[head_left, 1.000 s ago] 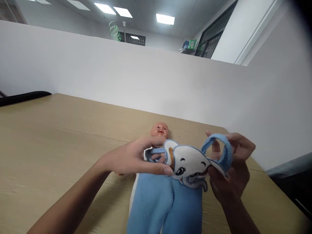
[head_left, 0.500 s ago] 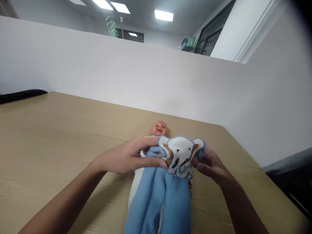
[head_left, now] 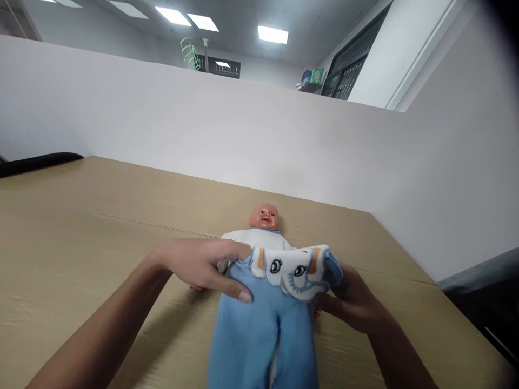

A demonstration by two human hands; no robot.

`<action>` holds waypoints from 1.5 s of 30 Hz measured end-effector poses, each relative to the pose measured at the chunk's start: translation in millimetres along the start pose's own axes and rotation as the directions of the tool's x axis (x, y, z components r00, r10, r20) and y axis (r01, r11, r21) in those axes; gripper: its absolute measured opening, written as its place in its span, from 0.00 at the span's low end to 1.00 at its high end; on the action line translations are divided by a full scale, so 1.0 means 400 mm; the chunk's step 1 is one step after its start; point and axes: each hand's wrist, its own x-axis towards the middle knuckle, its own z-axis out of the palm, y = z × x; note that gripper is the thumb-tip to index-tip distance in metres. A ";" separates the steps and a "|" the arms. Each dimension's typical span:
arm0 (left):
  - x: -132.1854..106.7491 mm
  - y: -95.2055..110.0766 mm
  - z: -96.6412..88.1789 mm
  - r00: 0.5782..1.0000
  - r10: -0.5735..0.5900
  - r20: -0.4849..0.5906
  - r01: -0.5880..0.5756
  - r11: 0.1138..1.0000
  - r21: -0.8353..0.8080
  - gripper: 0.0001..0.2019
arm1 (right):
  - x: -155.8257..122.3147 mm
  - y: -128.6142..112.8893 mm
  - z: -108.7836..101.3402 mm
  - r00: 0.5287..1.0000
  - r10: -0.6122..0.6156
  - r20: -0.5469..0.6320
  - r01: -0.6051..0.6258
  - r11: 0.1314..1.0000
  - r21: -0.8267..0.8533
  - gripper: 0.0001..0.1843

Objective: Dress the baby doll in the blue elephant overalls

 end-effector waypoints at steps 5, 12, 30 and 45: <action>0.038 0.006 0.031 0.985 0.141 -0.103 -0.151 0.984 -0.096 0.14 | 0.016 0.021 0.041 0.935 0.241 0.260 -0.252 0.968 0.013 0.32; 0.031 -0.005 0.024 0.996 -0.039 0.086 0.047 0.994 -0.094 0.21 | 0.035 0.018 0.088 0.879 0.303 0.369 -0.268 0.953 -0.144 0.39; 0.025 -0.036 0.023 0.945 0.062 0.320 0.066 0.925 -0.375 0.22 | 0.037 -0.013 0.064 0.873 0.101 0.476 -0.159 0.984 0.084 0.27; -0.028 -0.033 0.077 0.986 0.127 0.106 -0.054 0.853 -0.518 0.11 | 0.004 -0.042 0.109 0.797 0.055 0.601 -0.243 0.941 0.236 0.29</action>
